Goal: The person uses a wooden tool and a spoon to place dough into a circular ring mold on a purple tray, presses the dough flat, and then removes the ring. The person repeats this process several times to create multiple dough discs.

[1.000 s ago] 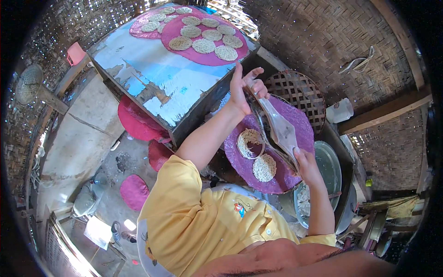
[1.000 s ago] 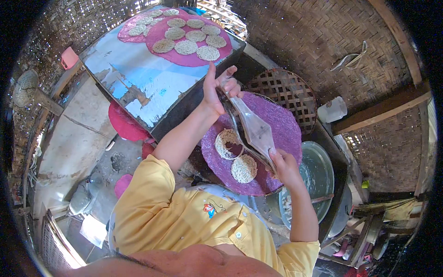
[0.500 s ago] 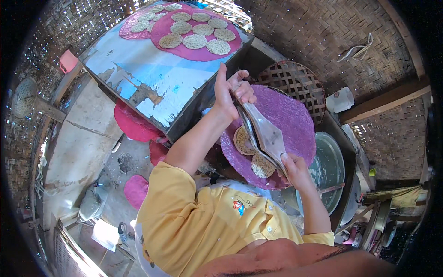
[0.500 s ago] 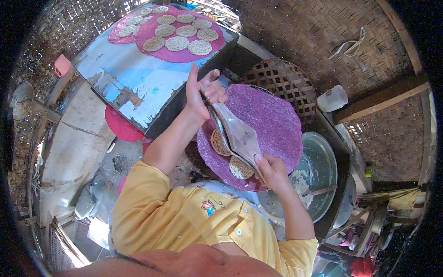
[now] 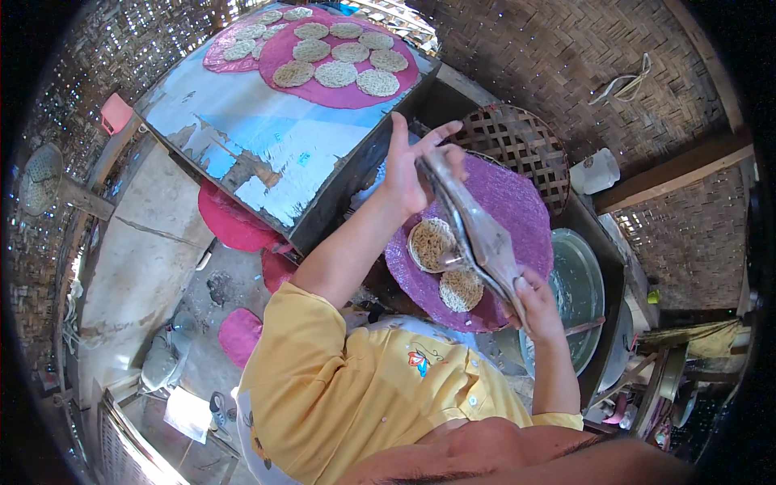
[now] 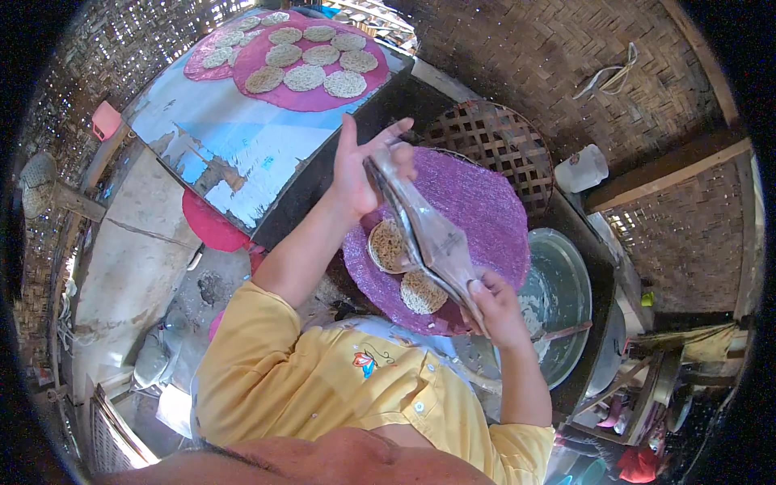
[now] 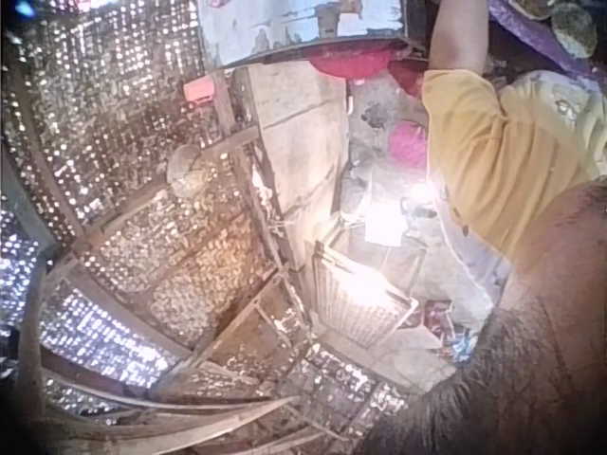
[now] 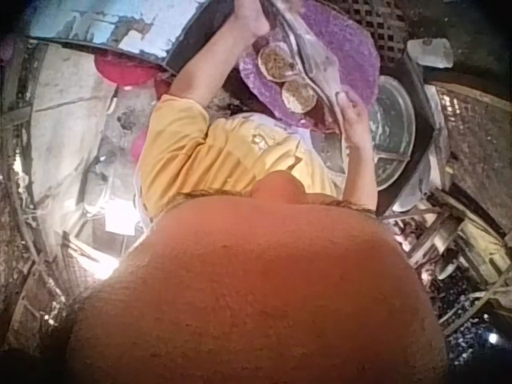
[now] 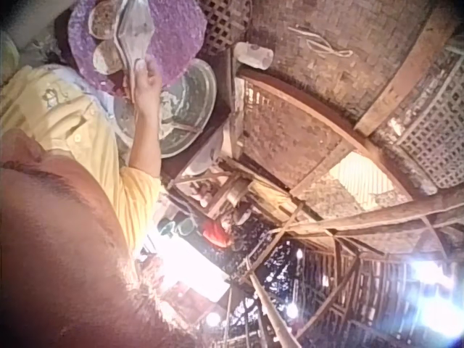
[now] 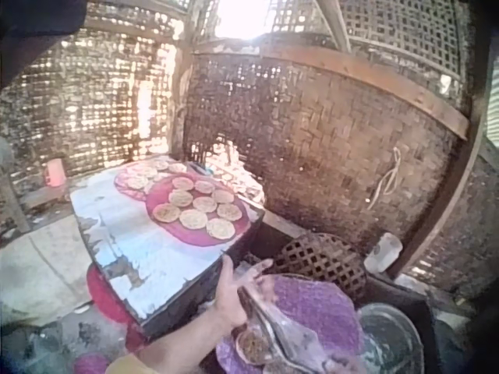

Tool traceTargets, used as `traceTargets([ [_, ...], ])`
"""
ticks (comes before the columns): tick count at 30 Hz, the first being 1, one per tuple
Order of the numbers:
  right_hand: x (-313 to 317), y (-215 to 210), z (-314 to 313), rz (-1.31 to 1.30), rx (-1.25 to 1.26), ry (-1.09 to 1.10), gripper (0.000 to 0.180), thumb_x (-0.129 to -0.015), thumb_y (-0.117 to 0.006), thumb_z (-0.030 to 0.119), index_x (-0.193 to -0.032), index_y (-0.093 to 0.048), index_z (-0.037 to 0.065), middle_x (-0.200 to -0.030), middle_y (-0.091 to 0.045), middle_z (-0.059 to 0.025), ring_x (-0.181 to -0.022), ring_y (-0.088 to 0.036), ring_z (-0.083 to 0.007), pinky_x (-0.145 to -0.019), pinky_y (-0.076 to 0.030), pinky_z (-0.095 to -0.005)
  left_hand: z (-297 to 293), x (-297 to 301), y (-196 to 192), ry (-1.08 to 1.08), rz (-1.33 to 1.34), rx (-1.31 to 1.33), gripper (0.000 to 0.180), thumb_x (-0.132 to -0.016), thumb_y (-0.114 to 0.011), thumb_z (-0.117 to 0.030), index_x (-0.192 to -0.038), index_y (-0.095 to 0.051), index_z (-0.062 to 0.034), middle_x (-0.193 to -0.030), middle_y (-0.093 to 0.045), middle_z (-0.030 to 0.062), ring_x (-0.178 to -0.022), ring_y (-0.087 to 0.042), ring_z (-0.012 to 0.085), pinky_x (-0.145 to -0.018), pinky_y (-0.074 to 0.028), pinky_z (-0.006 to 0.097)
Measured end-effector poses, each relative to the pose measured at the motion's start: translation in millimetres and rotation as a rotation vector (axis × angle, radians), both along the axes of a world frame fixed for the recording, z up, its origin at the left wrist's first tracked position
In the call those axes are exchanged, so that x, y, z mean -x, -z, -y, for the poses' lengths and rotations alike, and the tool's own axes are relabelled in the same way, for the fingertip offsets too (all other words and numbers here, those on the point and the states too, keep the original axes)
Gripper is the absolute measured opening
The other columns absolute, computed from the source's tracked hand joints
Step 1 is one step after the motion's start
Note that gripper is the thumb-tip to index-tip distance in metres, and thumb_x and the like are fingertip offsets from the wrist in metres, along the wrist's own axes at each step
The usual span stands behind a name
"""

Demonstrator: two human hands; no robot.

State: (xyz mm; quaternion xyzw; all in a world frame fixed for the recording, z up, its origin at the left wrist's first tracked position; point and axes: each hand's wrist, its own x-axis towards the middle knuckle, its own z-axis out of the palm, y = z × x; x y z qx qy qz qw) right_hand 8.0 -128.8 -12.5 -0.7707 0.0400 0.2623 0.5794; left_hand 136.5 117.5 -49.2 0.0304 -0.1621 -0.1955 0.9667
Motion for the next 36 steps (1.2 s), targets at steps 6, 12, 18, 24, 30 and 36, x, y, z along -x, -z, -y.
traceTargets([
  [6, -9.2, -8.9, -31.6, 0.349, -0.206, 0.12, 0.046, -0.083, -0.053, 0.034, -0.117, -0.042, 0.005, -0.071, -0.055, -0.0042, -0.055, -0.051, -0.009, -0.045, -0.04, -0.0218, 7.8, 40.3, 5.3, -0.594, 0.916, -1.345, 0.057, -0.079, -0.053, -0.046, -0.117, -0.047, -0.0046, -0.117, -0.051, 0.018, -0.109, -0.049, 0.027, -0.095, -0.034, 0.039],
  [12, -46.8, 19.9, -44.3, 0.488, 0.129, -0.098, 0.028, -0.081, -0.056, 0.028, -0.096, -0.061, 0.004, -0.079, -0.06, -0.0061, -0.074, -0.057, -0.0166, -0.065, -0.044, -0.0283, -25.5, 33.1, 39.5, -1.043, 0.656, -1.623, 0.031, -0.072, -0.065, -0.023, -0.096, -0.057, -0.0049, -0.093, -0.06, 0.0074, -0.087, -0.057, 0.0214, -0.081, -0.044, 0.035],
  [18, -63.1, 51.9, -47.2, 0.532, 0.627, -0.06, 0.022, -0.073, -0.063, 0.024, -0.075, -0.064, 0.002, -0.077, -0.059, -0.013, -0.071, -0.059, -0.0259, -0.064, -0.045, -0.0339, -101.6, 56.1, 74.1, -0.962, 0.122, -1.181, 0.021, -0.076, -0.062, -0.017, -0.088, -0.053, -0.0038, -0.067, -0.054, 0.0044, -0.065, -0.056, 0.0188, -0.067, -0.047, 0.039],
  [24, -66.0, 56.0, -53.1, 0.478, 0.686, -0.138, 0.022, -0.07, -0.061, 0.029, -0.07, -0.064, 0.007, -0.077, -0.059, -0.0106, -0.074, -0.057, -0.0289, -0.067, -0.045, -0.0385, -94.8, 74.6, 37.0, -1.178, 0.146, -1.179, 0.016, -0.076, -0.061, -0.012, -0.078, -0.047, -0.0059, -0.057, -0.048, 0.0021, -0.054, -0.051, 0.016, -0.067, -0.046, 0.04],
  [30, -63.9, 48.1, -58.2, 0.671, 0.703, -0.104, 0.018, -0.067, -0.062, 0.023, -0.067, -0.064, 0.006, -0.073, -0.057, -0.0101, -0.073, -0.057, -0.0286, -0.067, -0.046, -0.038, -102.7, 66.4, 50.9, -1.011, 0.008, -0.907, 0.013, -0.08, -0.057, -0.012, -0.077, -0.045, -0.0075, -0.06, -0.041, 0.001, -0.058, -0.044, 0.0152, -0.076, -0.041, 0.039],
  [36, -67.2, 48.7, -60.0, 0.701, 0.742, -0.121, 0.018, -0.065, -0.064, 0.024, -0.065, -0.063, 0.006, -0.071, -0.057, -0.0097, -0.072, -0.057, -0.0284, -0.066, -0.046, -0.0384, -101.1, 68.3, 47.3, -0.966, 0.006, -0.854, 0.01, -0.088, -0.047, -0.012, -0.079, -0.044, -0.0083, -0.063, -0.037, 0.0004, -0.062, -0.042, 0.0122, -0.079, -0.04, 0.035],
])
